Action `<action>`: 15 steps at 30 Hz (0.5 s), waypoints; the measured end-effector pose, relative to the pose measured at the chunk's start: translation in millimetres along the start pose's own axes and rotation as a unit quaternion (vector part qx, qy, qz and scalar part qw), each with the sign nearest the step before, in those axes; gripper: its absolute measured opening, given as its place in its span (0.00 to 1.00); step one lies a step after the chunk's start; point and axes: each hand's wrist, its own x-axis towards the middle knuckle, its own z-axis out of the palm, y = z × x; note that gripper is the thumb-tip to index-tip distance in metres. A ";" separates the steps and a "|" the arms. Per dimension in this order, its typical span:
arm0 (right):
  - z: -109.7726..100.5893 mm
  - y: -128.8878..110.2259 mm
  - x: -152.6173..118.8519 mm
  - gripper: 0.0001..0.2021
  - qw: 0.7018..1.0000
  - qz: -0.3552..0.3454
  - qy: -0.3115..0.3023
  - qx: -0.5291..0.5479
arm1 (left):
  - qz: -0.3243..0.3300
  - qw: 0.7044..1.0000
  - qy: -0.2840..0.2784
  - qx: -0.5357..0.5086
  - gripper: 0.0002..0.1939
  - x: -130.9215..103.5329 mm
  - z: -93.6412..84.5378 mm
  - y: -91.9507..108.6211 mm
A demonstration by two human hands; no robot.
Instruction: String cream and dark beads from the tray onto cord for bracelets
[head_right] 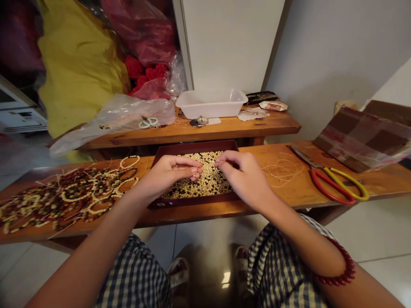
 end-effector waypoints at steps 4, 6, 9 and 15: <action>0.7 -1.3 -3.0 0.09 0.999 -0.019 -0.024 -0.027 | -0.029 0.995 0.008 -0.093 0.09 -8.8 3.6 2.9; 1.5 -3.7 -4.4 0.09 0.999 -0.026 -0.027 -0.035 | -0.040 0.992 0.003 -0.118 0.09 -11.4 5.1 3.9; 2.4 -7.4 -5.9 0.09 0.998 -0.037 -0.018 -0.051 | -0.046 0.989 -0.004 -0.138 0.10 -12.4 6.2 3.5; 2.6 -10.6 -6.7 0.09 0.995 -0.063 0.009 -0.081 | -0.035 0.984 -0.008 -0.172 0.09 -10.0 8.4 -0.5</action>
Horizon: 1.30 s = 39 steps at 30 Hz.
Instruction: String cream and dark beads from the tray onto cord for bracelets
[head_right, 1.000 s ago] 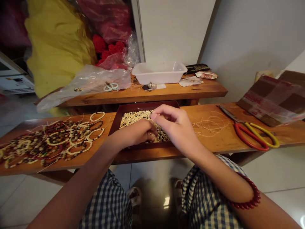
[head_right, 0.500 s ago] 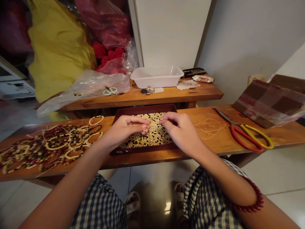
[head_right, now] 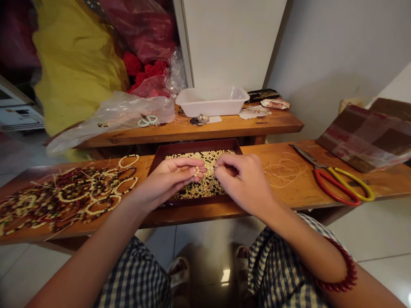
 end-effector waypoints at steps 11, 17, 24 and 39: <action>2.3 -0.6 -1.4 0.10 0.994 -0.077 0.033 -0.070 | 0.020 0.999 0.022 -0.037 0.07 2.2 2.1 -3.4; 8.8 1.9 -6.4 0.10 0.963 -0.169 0.054 -0.202 | 0.041 0.998 0.054 -0.001 0.10 1.8 2.0 -4.1; 17.2 0.5 -13.4 0.11 0.935 -0.193 0.048 -0.294 | 0.062 0.995 0.077 0.014 0.09 2.7 2.2 -4.5; 20.6 7.6 -0.7 0.08 0.985 0.066 -0.004 0.159 | 0.055 0.991 0.088 -0.085 0.07 4.8 2.5 -5.5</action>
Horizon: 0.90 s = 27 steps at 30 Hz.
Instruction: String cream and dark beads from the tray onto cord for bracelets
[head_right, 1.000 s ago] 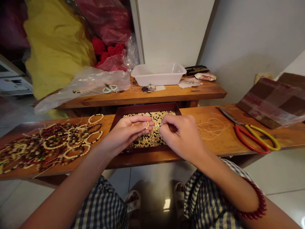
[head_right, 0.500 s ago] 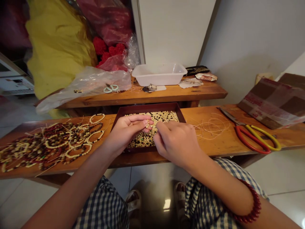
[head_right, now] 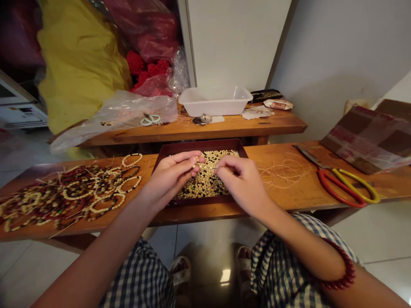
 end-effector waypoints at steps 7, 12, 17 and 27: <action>1.0 -3.4 -4.3 0.08 0.995 -0.047 0.007 -0.090 | 0.048 0.998 0.018 0.048 0.09 -0.7 1.7 -3.6; 0.0 -4.8 -3.5 0.08 0.991 -0.061 0.001 -0.120 | 0.049 0.996 0.018 0.072 0.12 -0.7 1.2 -5.2; -0.1 -6.4 -3.4 0.08 0.984 -0.091 0.005 -0.150 | 0.052 0.994 0.023 0.095 0.13 -0.3 1.7 -5.1; 5.3 -2.6 -3.0 0.07 0.987 -0.072 -0.050 -0.138 | 0.019 0.997 0.030 0.067 0.08 0.0 2.6 -4.9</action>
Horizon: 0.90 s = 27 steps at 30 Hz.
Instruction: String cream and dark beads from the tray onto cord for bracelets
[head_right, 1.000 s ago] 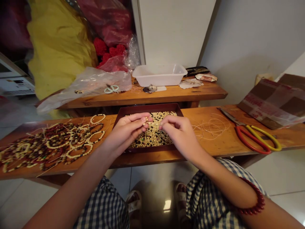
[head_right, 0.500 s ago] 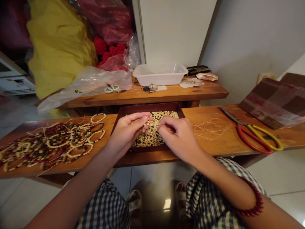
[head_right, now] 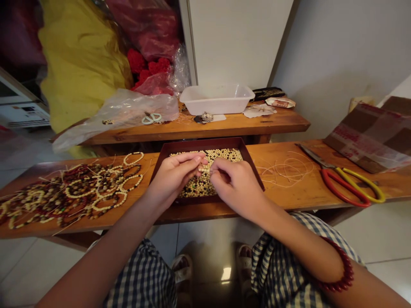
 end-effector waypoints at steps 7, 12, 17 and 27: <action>0.3 3.5 5.2 0.08 0.978 0.093 0.052 0.177 | -0.039 0.996 -0.012 -0.075 0.06 2.7 -5.0 1.7; -2.1 1.3 5.6 0.07 0.993 0.063 0.089 0.054 | -0.034 0.998 -0.014 -0.049 0.08 0.4 -2.7 3.5; -3.2 0.3 3.0 0.07 0.996 0.025 0.087 -0.015 | -0.010 1.000 -0.029 -0.002 0.10 -2.4 -1.7 4.8; -7.1 -1.2 1.7 0.07 0.992 -0.020 0.103 -0.071 | 0.039 0.998 -0.015 0.038 0.11 -2.1 -0.9 3.0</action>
